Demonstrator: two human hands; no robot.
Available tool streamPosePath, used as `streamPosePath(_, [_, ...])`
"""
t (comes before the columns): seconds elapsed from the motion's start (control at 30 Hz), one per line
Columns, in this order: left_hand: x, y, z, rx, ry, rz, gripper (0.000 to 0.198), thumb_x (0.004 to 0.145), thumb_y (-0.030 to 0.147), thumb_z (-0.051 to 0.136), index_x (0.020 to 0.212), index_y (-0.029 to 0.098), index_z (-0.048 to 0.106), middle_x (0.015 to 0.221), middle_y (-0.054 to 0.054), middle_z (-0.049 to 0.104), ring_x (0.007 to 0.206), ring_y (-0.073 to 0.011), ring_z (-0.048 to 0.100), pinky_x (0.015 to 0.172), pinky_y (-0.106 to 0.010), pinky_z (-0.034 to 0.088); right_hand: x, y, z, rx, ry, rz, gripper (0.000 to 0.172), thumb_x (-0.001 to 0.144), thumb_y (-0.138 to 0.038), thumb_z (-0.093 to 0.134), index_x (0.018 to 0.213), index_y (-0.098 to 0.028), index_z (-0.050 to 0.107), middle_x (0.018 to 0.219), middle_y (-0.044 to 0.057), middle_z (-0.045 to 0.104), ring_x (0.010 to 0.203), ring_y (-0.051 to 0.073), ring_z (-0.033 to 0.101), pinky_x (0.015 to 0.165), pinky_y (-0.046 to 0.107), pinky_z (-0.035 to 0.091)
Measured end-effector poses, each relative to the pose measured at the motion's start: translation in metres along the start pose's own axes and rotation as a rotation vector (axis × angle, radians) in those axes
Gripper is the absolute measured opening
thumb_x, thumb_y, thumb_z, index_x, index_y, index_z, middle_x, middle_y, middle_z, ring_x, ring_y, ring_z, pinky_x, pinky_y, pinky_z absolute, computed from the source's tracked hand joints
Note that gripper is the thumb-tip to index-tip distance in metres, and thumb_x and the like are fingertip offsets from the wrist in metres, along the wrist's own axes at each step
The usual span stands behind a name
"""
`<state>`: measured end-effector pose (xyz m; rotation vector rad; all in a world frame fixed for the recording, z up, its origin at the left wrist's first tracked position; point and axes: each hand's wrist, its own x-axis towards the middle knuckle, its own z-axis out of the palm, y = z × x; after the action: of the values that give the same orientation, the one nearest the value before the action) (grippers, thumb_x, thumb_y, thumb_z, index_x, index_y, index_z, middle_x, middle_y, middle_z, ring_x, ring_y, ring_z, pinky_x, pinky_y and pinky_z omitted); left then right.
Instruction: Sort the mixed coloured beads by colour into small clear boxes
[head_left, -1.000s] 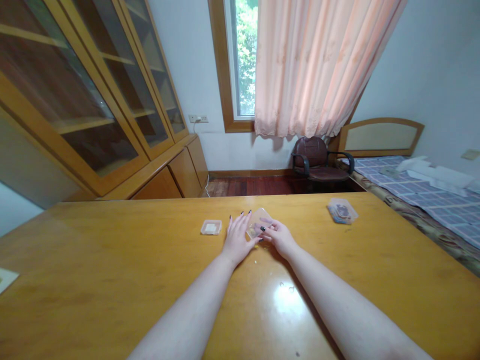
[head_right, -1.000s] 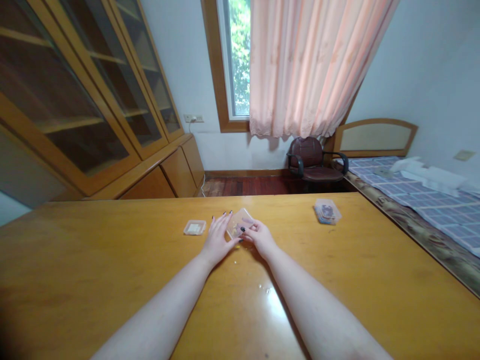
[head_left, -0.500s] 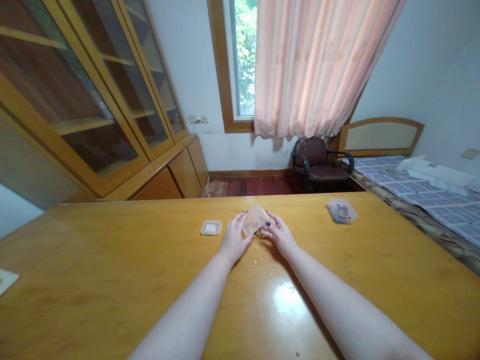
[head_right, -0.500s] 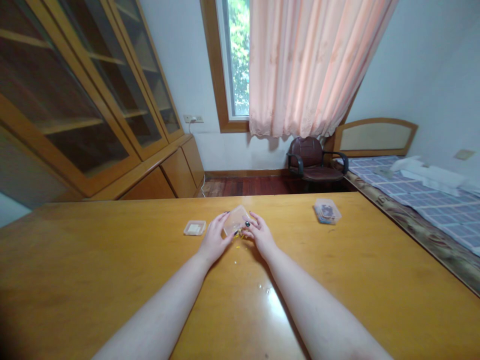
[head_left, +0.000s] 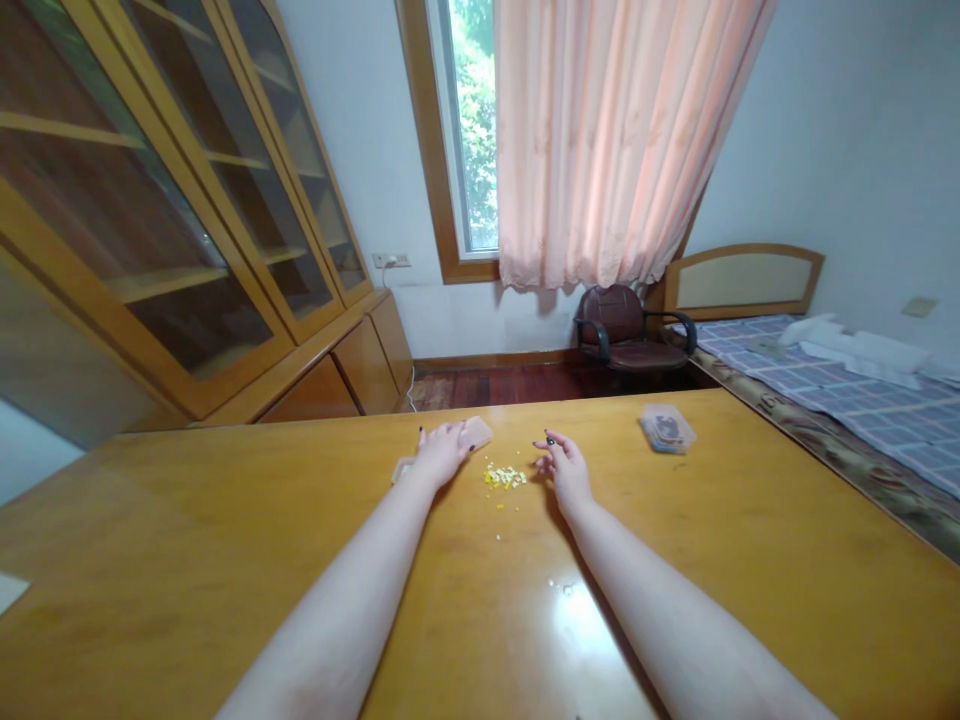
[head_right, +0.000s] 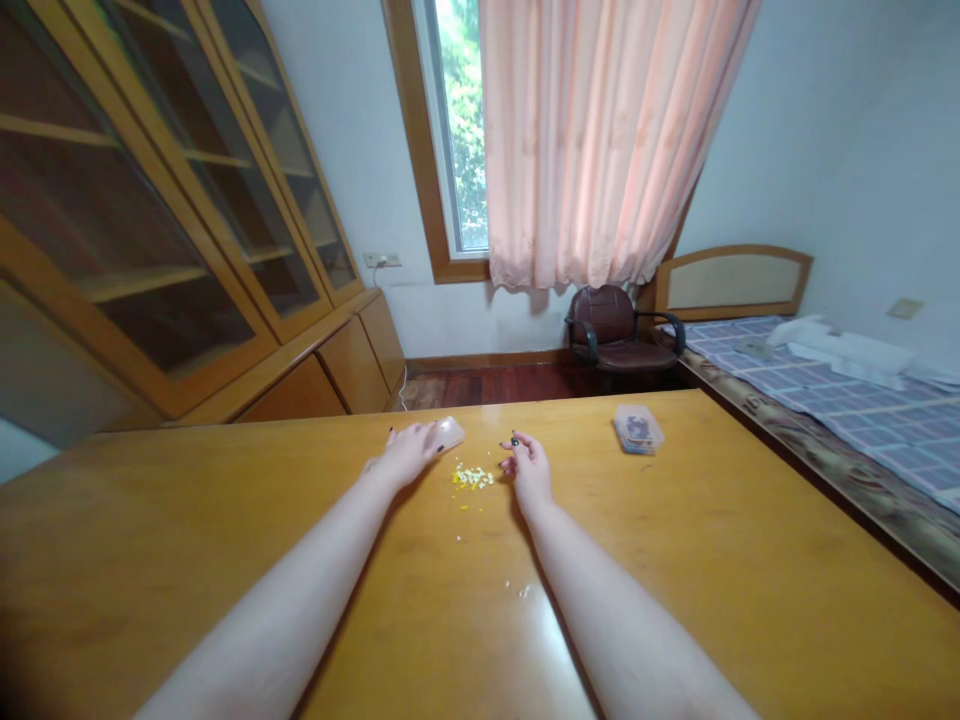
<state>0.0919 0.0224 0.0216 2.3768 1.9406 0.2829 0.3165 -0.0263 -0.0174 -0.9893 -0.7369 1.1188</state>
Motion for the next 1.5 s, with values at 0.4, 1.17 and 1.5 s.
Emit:
streamPosePath(0.4, [-0.003, -0.025, 0.008, -0.025, 0.119, 0.032, 0.042, 0.088, 0.027, 0.044, 0.130, 0.024, 0.048, 0.142, -0.012, 0.042, 0.134, -0.0285, 0.031, 0.109, -0.059, 0.011, 0.007, 0.000, -0.002, 0.000, 0.038, -0.025, 0.038, 0.069, -0.043, 0.062, 0.097, -0.020, 0.054, 0.082, 0.002, 0.066, 0.050, 0.010, 0.053, 0.048, 0.025, 0.043])
streamPosePath(1.17, [-0.097, 0.044, 0.023, -1.110, 0.145, 0.067, 0.034, 0.081, 0.022, 0.051, 0.114, 0.018, 0.058, 0.108, -0.009, 0.066, 0.101, -0.0189, 0.061, 0.095, -0.039, 0.047, 0.071, -0.068, -0.156, -1.309, 0.813, -0.290, 0.047, 0.074, -0.045, 0.057, 0.114, -0.022, 0.061, 0.119, 0.017, 0.054, 0.121, 0.037, 0.038, 0.100, 0.064, 0.015])
streamPosePath(1.5, [-0.080, 0.036, 0.045, -1.087, 0.295, 0.101, 0.043, 0.085, 0.039, 0.052, 0.124, 0.021, 0.051, 0.139, -0.011, 0.042, 0.129, -0.0227, 0.041, 0.106, -0.040, 0.037, 0.005, -0.013, -0.011, -0.222, -0.251, -0.104, 0.053, 0.061, -0.037, 0.075, 0.109, -0.020, 0.057, 0.107, 0.011, 0.064, 0.099, 0.025, 0.060, 0.093, 0.044, 0.043])
